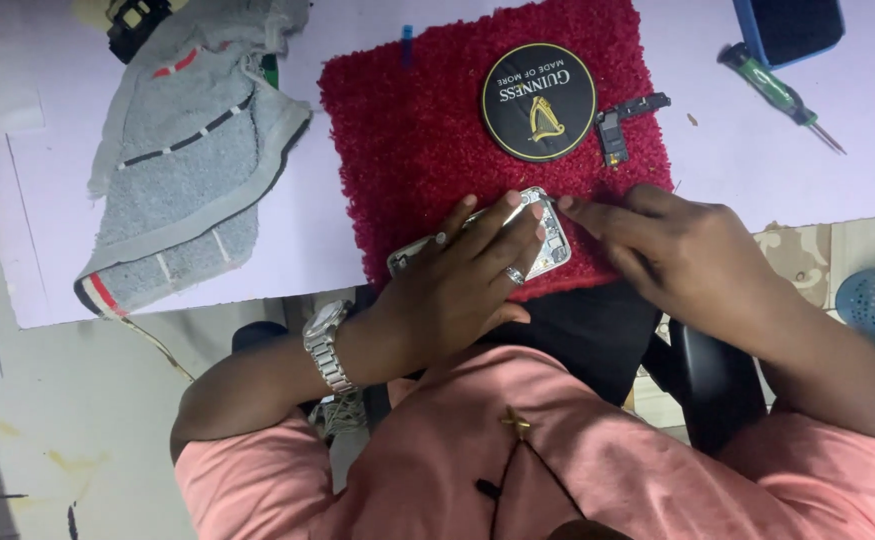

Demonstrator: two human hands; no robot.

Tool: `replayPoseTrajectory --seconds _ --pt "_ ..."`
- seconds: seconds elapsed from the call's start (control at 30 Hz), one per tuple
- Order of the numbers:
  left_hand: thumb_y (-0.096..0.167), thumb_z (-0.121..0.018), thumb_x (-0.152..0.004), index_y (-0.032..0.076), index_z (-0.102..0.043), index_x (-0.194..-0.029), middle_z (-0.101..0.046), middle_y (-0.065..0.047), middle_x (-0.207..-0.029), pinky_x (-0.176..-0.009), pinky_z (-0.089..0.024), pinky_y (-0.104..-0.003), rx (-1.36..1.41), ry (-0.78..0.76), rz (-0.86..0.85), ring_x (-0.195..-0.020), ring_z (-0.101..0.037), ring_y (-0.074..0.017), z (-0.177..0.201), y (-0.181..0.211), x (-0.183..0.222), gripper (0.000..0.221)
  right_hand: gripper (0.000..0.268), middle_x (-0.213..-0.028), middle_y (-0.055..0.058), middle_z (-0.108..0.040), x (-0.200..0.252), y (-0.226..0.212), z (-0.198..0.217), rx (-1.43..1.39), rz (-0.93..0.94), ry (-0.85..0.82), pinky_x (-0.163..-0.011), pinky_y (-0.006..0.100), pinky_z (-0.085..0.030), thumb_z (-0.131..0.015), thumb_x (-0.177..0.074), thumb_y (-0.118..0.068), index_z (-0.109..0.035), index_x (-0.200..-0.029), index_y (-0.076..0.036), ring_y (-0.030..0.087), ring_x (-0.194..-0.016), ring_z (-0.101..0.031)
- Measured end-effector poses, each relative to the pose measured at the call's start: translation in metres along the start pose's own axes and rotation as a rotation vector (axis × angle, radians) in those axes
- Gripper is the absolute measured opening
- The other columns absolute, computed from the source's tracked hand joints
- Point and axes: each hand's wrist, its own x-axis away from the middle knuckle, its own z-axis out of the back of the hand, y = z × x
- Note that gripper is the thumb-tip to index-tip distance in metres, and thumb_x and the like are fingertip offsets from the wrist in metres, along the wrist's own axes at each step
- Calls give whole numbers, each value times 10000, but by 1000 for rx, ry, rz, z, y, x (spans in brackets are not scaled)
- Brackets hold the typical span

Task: Cleaning and adjusting the internal circuit board of a disassembled smartphone using a probe and a toothbrush.

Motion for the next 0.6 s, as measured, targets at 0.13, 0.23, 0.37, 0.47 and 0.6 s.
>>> replayPoseTrajectory --seconds 0.13,0.23,0.37,0.47,0.6 --pt "465 -735 -1031 6 -562 -1528 -474 -153 -1662 -1328 -268 -534 124 -14 15 -1602 -309 -358 4 -1 -3 698 470 -1006 69 -667 1 3 -4 -3 -10 -26 -652 401 -542 -611 -1071 -93 -639 -1534 -172 262 -819 -683" --pt "475 -716 -1046 19 -554 -1540 -471 -148 -1664 -1327 -269 -525 90 -15 20 -1600 -314 -351 6 -1 -4 691 453 -992 57 -667 1 1 -4 13 -28 -18 -602 411 -542 -610 -1080 -119 -646 -1528 -177 266 -788 -684" --pt "502 -733 -1031 29 -553 -1548 -488 -133 -1656 -1335 -247 -505 28 -17 23 -1604 -311 -339 6 1 -4 723 462 -1000 71 -667 4 2 -6 67 -29 -19 -563 421 -547 -631 -1072 -117 -644 -1531 -166 270 -752 -670" --pt "477 -765 -1015 23 -554 -1538 -478 -151 -1658 -1331 -264 -520 52 -12 24 -1599 -319 -350 6 0 -4 724 470 -978 78 -654 3 0 -3 66 -44 -22 -544 422 -535 -644 -1067 -120 -638 -1535 -160 273 -711 -654" --pt "488 -725 -1042 20 -540 -1554 -459 -163 -1674 -1334 -258 -517 58 -26 12 -1606 -303 -355 5 -1 -4 718 478 -1013 98 -701 -2 -4 1 64 -54 -41 -536 453 -543 -692 -1038 -132 -651 -1514 -151 304 -704 -679"
